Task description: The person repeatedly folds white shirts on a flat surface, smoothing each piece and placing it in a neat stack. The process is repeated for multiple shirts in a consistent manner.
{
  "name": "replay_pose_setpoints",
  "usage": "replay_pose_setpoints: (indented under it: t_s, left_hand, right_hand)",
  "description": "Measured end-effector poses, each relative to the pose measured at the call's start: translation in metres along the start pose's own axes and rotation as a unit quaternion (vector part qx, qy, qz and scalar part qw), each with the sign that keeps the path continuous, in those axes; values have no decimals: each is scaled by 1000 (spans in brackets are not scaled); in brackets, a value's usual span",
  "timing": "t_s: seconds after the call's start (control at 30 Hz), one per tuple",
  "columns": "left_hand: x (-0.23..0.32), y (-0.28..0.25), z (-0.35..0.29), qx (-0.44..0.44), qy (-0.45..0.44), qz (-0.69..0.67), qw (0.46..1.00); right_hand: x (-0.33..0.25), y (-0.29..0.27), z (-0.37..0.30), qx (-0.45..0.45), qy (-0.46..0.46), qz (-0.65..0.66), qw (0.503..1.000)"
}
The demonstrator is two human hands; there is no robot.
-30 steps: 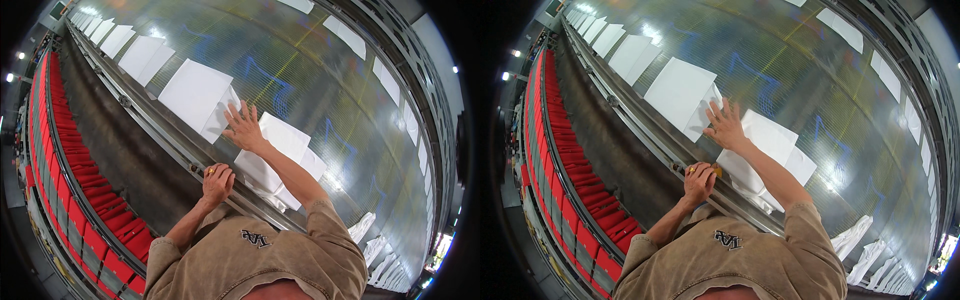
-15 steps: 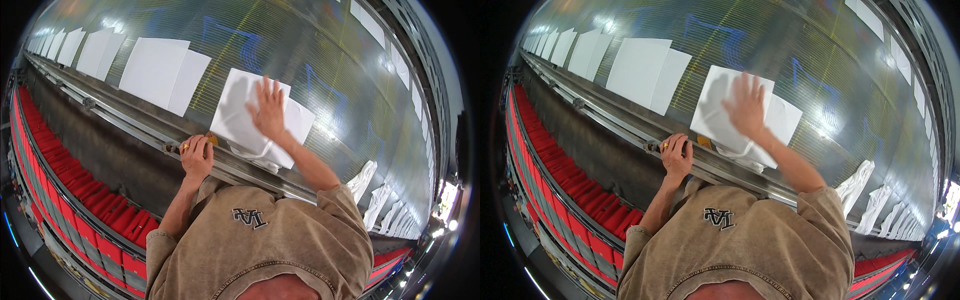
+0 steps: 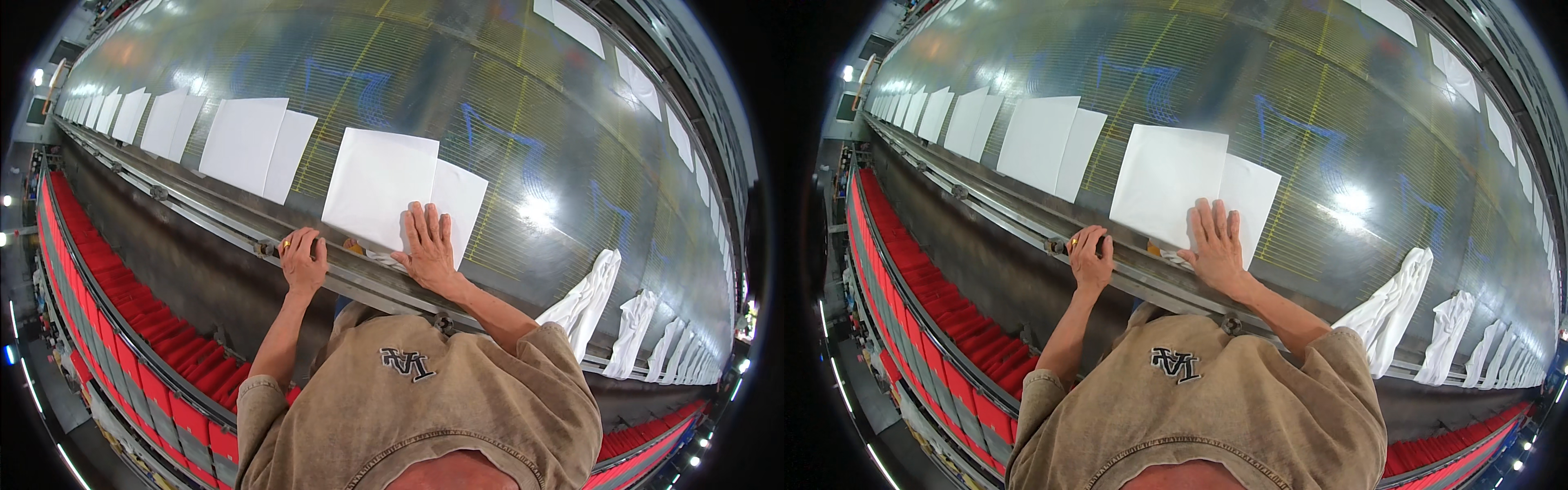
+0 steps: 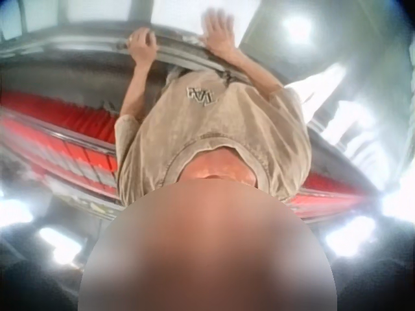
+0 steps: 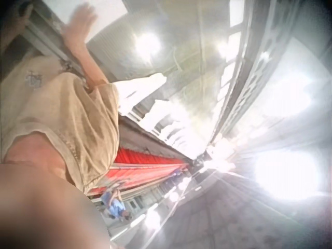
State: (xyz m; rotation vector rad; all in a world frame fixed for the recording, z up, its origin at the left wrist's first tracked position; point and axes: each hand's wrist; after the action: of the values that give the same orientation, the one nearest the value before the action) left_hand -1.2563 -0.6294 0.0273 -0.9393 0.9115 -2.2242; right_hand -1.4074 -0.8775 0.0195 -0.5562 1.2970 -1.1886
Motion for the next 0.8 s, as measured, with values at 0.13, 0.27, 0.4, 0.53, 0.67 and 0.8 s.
replay_pose_setpoints:
  t_s: [0.13,0.27,0.4,0.53,0.67,0.8]
  left_hand:
    - [0,-1,0,-7,-3,3,1000]
    - [-1,0,0,-15,-8,1,1000]
    - [-2,0,0,-12,3,1,1000]
    - [-2,-1,-2,-13,14,4,1000]
    - [-4,0,-1,3,23,-8,1000]
    - [-6,-1,-3,-15,10,-19,1000]
  right_hand:
    - [-1,-10,23,9,21,-35,999]
    - [26,12,98,190,36,-5,981]
    - [55,32,124,145,104,-40,983]
    - [72,30,117,97,142,-67,983]
    - [100,14,109,78,168,-145,972]
    - [101,8,108,64,158,-131,977]
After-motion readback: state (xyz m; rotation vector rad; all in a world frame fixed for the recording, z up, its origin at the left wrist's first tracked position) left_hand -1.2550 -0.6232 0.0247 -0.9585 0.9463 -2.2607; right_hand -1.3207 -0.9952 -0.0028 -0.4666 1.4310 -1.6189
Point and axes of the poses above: each hand's wrist, its own z-axis towards the middle knuckle, its own y-axis out of the palm, x = y × z, and after that the axes turned 15 degrees about x, right-handed
